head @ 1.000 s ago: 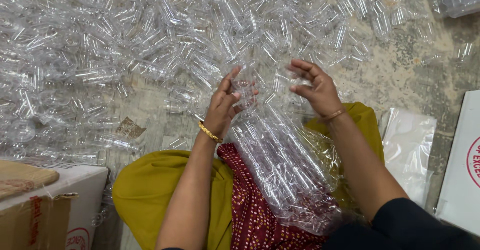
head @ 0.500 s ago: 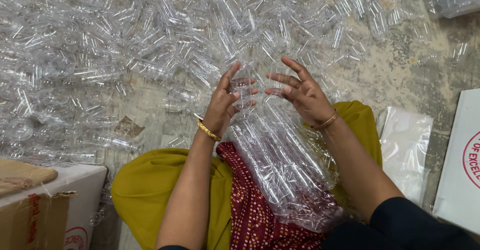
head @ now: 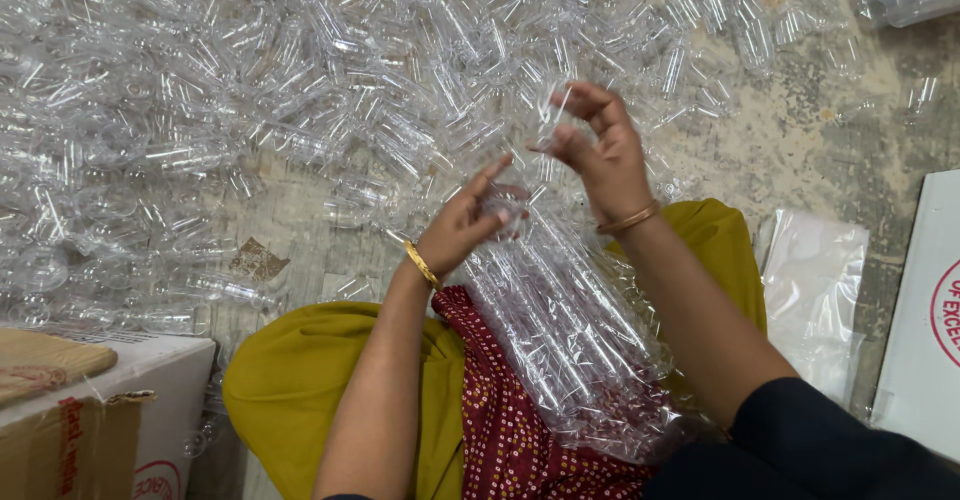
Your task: The person sits on the floor among scattered clear plastic tubes and counts them by hand, placing counted tubes into a clear plastic bag on their lap. They repeatedly pick up tubes, tally them in small groups, and add them to the bag.
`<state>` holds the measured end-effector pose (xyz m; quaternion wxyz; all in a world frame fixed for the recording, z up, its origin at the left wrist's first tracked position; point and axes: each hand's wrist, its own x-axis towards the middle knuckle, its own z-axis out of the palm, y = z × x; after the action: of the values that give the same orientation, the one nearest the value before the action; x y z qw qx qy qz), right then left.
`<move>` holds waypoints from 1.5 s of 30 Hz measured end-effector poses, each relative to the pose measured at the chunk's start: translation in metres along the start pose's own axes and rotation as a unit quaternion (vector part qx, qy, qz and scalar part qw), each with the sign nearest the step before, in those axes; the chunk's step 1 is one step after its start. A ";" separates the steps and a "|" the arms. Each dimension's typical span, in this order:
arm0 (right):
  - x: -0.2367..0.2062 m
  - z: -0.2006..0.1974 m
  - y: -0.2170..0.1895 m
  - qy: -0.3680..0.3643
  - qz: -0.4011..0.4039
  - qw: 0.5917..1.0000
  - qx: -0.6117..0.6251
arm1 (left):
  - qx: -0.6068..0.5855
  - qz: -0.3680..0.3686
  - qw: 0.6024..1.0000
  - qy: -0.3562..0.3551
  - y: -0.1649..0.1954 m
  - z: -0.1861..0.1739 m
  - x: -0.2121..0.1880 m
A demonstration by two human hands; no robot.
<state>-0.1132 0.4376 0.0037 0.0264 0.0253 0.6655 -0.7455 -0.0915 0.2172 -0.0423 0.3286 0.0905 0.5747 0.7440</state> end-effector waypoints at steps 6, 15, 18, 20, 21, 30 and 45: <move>-0.031 -0.006 0.045 -0.105 -0.002 0.959 -0.262 | 0.179 -0.036 0.982 0.051 -0.028 -0.003 0.003; 0.036 -0.013 0.100 -0.047 0.043 0.894 -0.443 | 0.344 0.058 0.877 0.332 -0.044 -0.058 0.010; 0.044 0.003 0.108 -0.084 0.038 0.810 -0.580 | 0.377 0.086 0.863 0.324 -0.050 -0.062 0.011; 0.044 0.002 0.106 -0.084 0.006 0.811 -0.579 | 0.387 0.036 0.872 0.298 -0.055 -0.061 0.010; 0.043 -0.001 0.101 -0.056 0.040 0.836 -0.545 | 0.394 -0.013 0.875 0.281 -0.056 -0.060 0.010; 0.021 0.006 0.065 -0.004 0.052 0.986 -0.160 | 0.326 -0.035 0.936 0.129 -0.053 -0.027 0.017; 0.076 0.032 0.121 -0.109 -0.060 0.840 -0.528 | 0.347 0.091 0.851 0.384 -0.030 -0.079 0.010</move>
<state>-0.1800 0.3914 -0.1184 0.0631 -0.1142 0.9513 -0.2793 -0.1281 0.1643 -0.0972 -0.0403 -0.0427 0.8650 0.4984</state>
